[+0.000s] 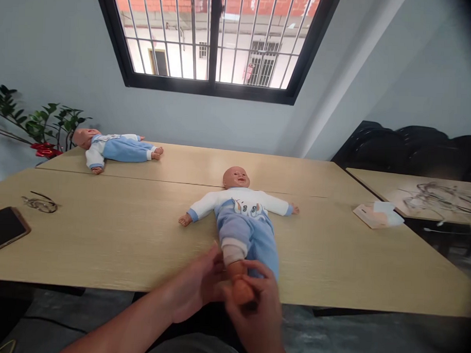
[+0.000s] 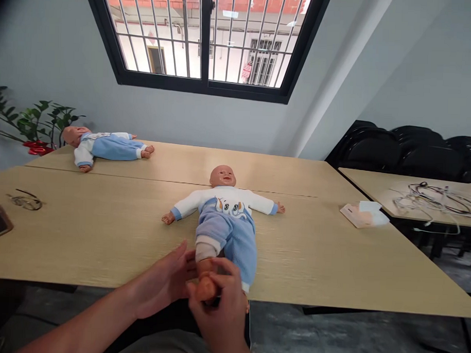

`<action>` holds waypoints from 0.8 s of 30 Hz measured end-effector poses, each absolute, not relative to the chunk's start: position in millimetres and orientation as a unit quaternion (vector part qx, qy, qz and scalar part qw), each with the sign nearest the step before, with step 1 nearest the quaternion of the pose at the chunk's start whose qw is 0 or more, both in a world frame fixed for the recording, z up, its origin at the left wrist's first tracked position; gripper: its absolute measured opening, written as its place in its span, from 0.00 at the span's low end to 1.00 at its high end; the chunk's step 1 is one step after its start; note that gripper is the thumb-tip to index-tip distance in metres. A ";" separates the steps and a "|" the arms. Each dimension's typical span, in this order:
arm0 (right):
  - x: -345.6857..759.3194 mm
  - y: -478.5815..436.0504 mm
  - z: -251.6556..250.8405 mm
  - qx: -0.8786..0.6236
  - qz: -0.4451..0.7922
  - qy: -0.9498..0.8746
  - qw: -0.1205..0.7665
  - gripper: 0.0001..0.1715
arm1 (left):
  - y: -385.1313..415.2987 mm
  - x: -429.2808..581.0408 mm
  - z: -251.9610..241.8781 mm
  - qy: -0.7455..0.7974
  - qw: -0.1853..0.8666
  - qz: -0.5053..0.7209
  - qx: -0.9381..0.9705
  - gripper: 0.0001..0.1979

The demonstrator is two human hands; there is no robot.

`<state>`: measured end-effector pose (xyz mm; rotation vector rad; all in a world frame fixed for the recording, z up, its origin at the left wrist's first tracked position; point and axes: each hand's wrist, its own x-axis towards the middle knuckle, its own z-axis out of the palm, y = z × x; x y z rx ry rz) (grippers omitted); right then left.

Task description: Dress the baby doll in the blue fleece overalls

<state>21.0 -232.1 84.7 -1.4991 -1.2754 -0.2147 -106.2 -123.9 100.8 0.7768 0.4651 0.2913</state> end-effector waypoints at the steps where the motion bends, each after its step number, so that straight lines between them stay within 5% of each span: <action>1: 13.1 -230.2 75.1 -0.624 -0.107 -0.574 0.519 0.16 | -127.7 -112.8 106.6 0.230 0.893 0.132 0.365 0.28; 4: -8.2 -224.4 61.2 -0.608 -0.118 -0.632 0.466 0.11 | -120.9 -121.8 108.3 0.299 0.859 0.163 0.383 0.22; 8: -4.3 -226.9 73.7 -0.611 -0.047 -0.678 0.406 0.15 | -84.2 -125.8 87.2 0.360 0.800 0.217 0.429 0.26; 13: 75.9 -218.9 65.6 -0.680 0.006 -0.490 0.545 0.08 | -34.8 -141.7 69.2 0.365 0.735 0.264 0.507 0.32; 18: 122.7 -168.3 27.6 -0.625 0.314 -0.193 0.688 0.18 | -9.4 -157.1 61.0 0.420 0.559 0.312 0.644 0.34; 24: 98.9 -122.6 26.4 -0.557 0.438 -0.210 0.673 0.25 | -6.4 -167.7 43.9 0.458 0.390 0.280 0.749 0.27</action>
